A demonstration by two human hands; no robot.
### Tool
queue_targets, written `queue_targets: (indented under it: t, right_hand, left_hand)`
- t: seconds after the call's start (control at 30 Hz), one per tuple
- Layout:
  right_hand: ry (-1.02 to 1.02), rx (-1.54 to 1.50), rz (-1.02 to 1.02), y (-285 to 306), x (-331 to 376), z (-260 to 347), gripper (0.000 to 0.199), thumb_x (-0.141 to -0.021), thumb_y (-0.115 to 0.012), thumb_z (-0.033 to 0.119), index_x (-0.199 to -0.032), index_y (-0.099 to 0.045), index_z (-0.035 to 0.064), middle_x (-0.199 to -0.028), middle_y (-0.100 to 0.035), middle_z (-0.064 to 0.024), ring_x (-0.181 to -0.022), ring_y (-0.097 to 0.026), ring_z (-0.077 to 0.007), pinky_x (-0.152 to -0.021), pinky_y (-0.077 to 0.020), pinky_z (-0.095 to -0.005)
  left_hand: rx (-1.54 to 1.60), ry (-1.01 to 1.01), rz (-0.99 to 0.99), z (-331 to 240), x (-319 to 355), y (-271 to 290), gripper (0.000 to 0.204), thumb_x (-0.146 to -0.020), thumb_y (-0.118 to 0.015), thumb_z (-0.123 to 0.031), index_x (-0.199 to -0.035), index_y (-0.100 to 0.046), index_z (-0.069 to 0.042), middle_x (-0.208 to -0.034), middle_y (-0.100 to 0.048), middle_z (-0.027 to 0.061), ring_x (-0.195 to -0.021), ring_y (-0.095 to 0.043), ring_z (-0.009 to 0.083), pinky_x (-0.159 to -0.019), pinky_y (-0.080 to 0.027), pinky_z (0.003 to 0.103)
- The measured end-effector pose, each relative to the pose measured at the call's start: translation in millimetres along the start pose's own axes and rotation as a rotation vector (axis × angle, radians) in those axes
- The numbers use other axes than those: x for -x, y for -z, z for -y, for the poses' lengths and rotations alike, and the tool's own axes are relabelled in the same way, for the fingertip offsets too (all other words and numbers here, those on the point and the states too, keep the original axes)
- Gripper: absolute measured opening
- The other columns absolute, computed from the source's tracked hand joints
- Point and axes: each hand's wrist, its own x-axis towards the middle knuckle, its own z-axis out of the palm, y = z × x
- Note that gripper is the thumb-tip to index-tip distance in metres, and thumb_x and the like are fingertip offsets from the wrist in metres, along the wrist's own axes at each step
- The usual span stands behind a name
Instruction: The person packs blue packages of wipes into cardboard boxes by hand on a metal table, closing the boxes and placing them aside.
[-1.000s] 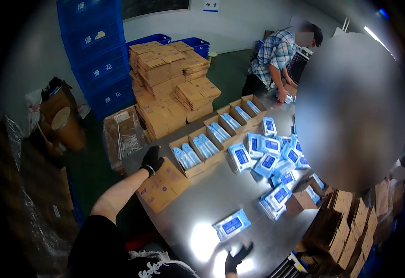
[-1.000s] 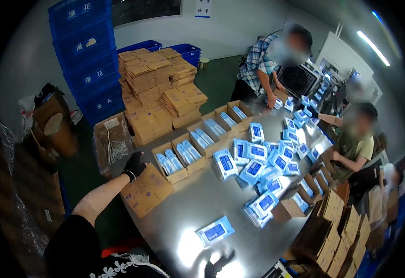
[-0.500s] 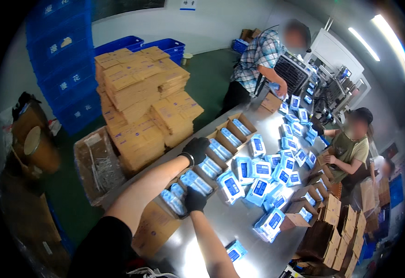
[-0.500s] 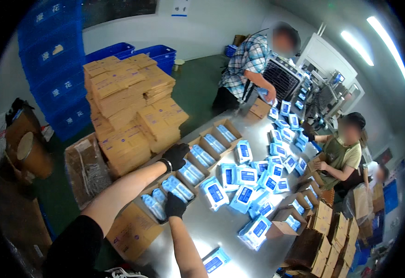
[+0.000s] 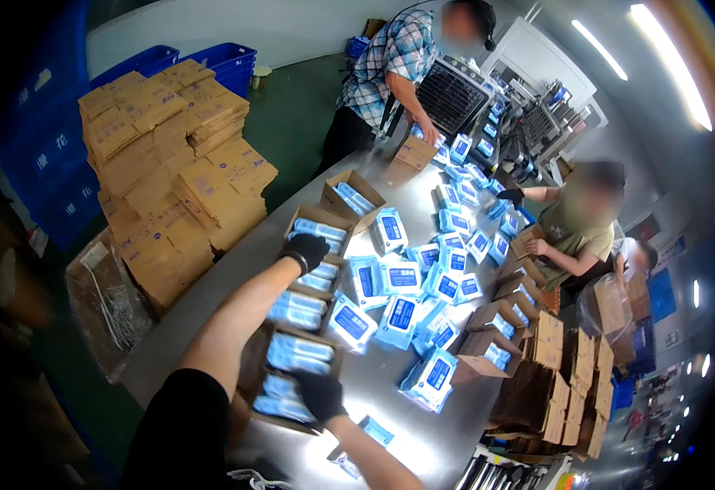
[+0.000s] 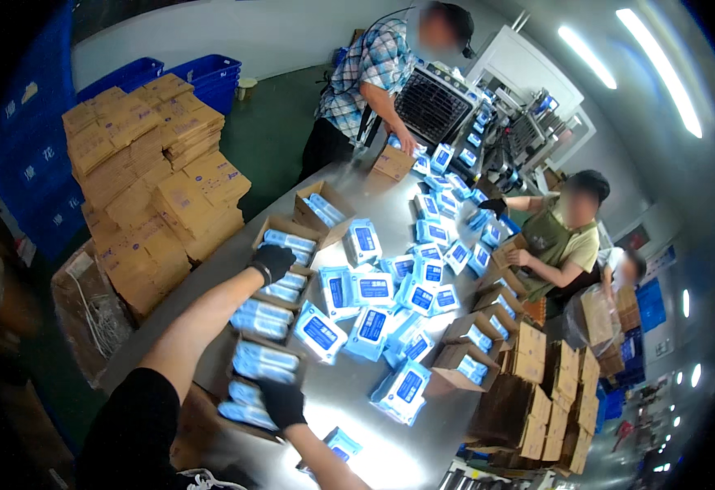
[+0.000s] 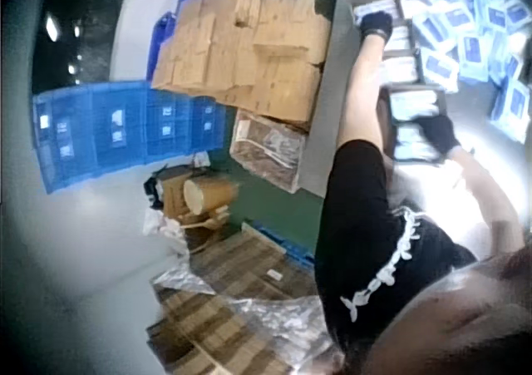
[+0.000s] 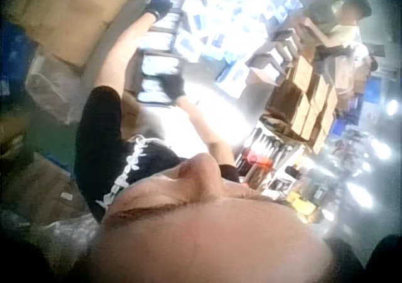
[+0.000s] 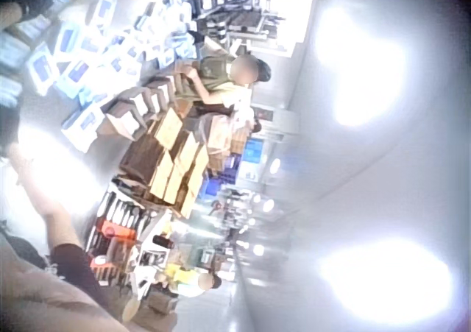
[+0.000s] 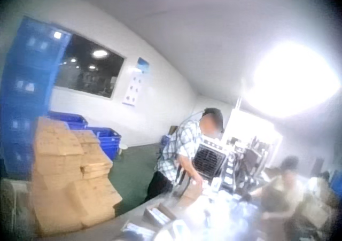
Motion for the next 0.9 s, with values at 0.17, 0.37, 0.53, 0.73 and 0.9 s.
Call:
queue_targets:
  t: [0.17, 0.37, 0.53, 0.73, 0.9]
  right_hand:
    - [-0.043, -0.003, 0.045, 18.8, 119.4, -24.0, 0.027, -0.091, -0.045, 0.025, -0.106, -0.065, 0.0137, -0.101, -0.066, -0.0144, -0.092, -0.063, -0.0326, -0.082, -0.0471, -0.0468]
    - [-0.157, -0.005, -0.073, -4.2, 263.5, -57.1, 0.024, -0.084, -0.056, 0.022, -0.105, -0.067, 0.0153, -0.104, -0.066, -0.0102, -0.099, -0.062, -0.028, -0.087, -0.0479, -0.0384]
    - [-0.668, -0.627, -0.178, 5.2, 336.4, -43.5, 0.037, -0.086, -0.058, 0.024, -0.121, -0.053, 0.0126, -0.112, -0.061, -0.0116, -0.101, -0.06, -0.0282, -0.085, -0.0475, -0.0386]
    - [-0.412, -0.057, -0.608, 28.5, 443.8, -59.4, 0.044, -0.073, -0.071, 0.039, -0.092, -0.059, 0.0018, -0.088, -0.062, -0.0147, -0.076, -0.061, -0.0293, -0.067, -0.0485, -0.0398]
    - [-0.764, -0.422, -0.368, -51.1, 484.0, -74.1, 0.032, -0.083, -0.059, 0.037, -0.077, -0.052, 0.0066, -0.07, -0.06, -0.0175, -0.068, -0.059, -0.0392, -0.059, -0.0456, -0.0465]
  left_hand:
    - [0.071, 0.002, -0.054, -51.2, 111.3, 6.5, 0.017, -0.083, -0.059, -0.027, -0.08, -0.065, -0.011, -0.08, -0.064, 0.0101, -0.075, -0.064, 0.0291, -0.065, -0.049, 0.043]
    - [0.108, -0.036, -0.021, -173.7, 198.2, -6.6, 0.019, -0.083, -0.058, -0.029, -0.078, -0.065, -0.012, -0.079, -0.064, 0.01, -0.074, -0.064, 0.0282, -0.063, -0.049, 0.043]
    - [0.453, -0.121, -0.198, -251.8, 237.8, 9.0, 0.017, -0.085, -0.06, -0.023, -0.092, -0.063, -0.008, -0.088, -0.062, 0.0126, -0.081, -0.062, 0.0293, -0.07, -0.049, 0.041]
    - [0.918, 0.368, 0.111, -347.2, 495.9, 36.4, 0.045, -0.07, -0.079, -0.026, -0.075, -0.037, -0.01, -0.07, -0.046, 0.0053, -0.064, -0.049, 0.02, -0.061, -0.043, 0.035]
    - [0.815, 0.349, 0.469, -426.8, 558.7, -18.2, 0.032, -0.071, -0.069, -0.03, -0.08, -0.049, -0.008, -0.067, -0.047, 0.0111, -0.062, -0.05, 0.0281, -0.059, -0.042, 0.04]
